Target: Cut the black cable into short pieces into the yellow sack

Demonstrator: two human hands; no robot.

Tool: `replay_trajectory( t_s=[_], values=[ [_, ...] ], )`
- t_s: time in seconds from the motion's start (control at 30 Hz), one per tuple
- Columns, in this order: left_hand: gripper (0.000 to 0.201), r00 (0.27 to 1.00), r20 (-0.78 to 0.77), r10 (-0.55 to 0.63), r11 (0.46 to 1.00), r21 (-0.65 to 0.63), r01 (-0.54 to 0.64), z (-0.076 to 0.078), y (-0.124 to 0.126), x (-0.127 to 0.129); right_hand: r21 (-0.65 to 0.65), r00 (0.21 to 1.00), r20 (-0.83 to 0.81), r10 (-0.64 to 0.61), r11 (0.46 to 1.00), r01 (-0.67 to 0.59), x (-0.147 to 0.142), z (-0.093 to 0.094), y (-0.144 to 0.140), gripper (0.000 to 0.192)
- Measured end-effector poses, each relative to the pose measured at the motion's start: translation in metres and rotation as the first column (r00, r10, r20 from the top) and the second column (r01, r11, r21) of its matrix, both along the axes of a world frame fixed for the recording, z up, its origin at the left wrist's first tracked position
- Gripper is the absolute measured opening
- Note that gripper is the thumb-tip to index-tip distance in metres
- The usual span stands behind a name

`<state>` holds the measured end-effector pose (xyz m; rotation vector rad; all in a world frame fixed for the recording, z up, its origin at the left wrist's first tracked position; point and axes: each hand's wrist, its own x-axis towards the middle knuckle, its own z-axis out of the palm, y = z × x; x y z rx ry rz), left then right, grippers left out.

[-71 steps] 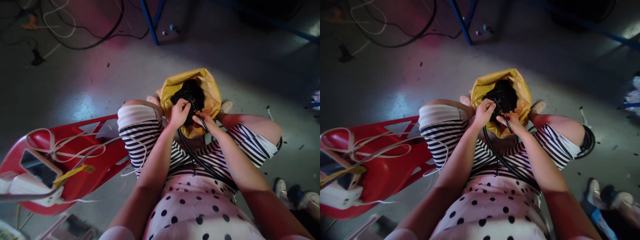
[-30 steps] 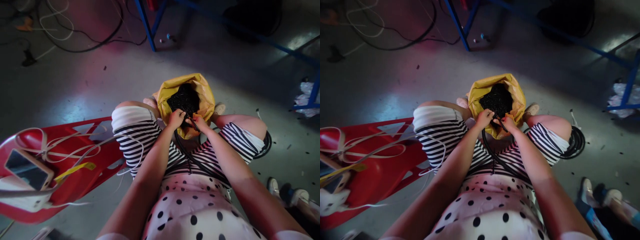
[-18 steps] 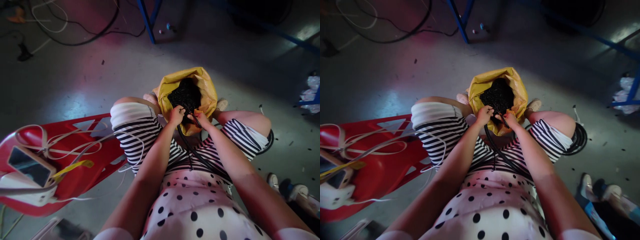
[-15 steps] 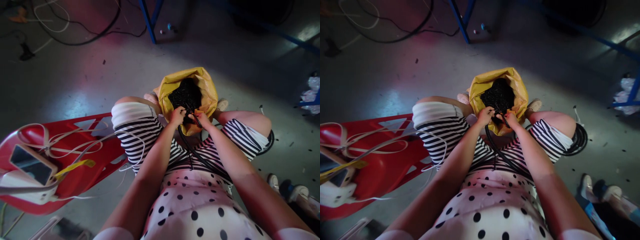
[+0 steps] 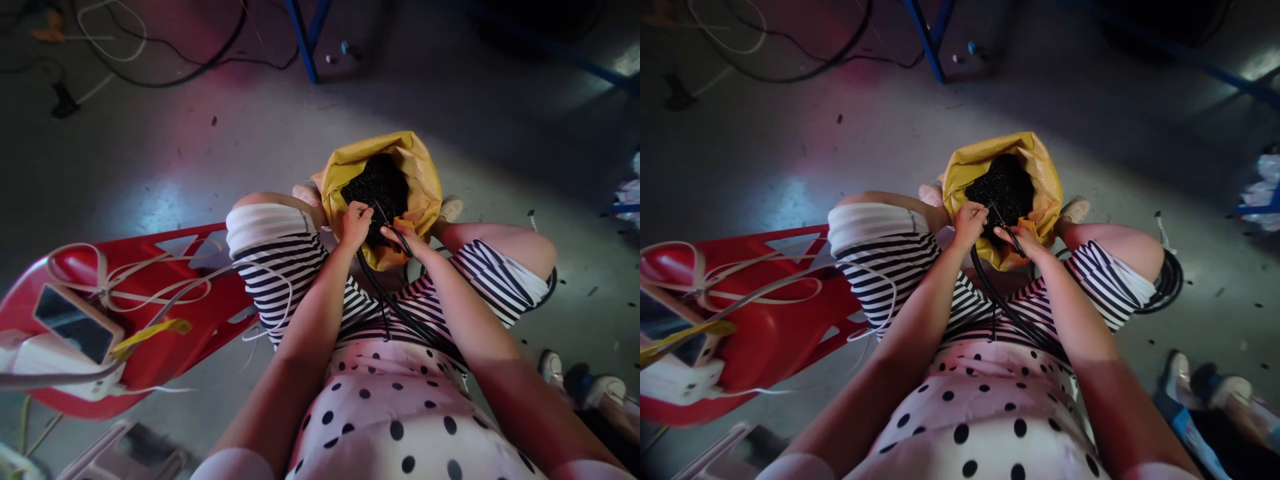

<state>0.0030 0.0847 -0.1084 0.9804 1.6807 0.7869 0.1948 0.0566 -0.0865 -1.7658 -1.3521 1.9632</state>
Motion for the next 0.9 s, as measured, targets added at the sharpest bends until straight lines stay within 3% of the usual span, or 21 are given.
replay_trajectory(
  t_s=[0.5, 0.9],
  values=[
    [0.005, 0.992, -0.015, -0.123, 0.992, -0.007, 0.123, 0.020, -0.001, 0.003, 0.032, 1.000, 0.020, -0.007, 0.999, 0.007, -0.005, 0.008, 0.000, 0.074],
    [0.005, 0.982, -0.027, -0.185, 0.982, -0.034, 0.184, 0.018, -0.002, 0.002, 0.049, 0.996, 0.084, -0.026, 0.999, 0.022, 0.000, -0.011, -0.001, 0.072]
  ],
)
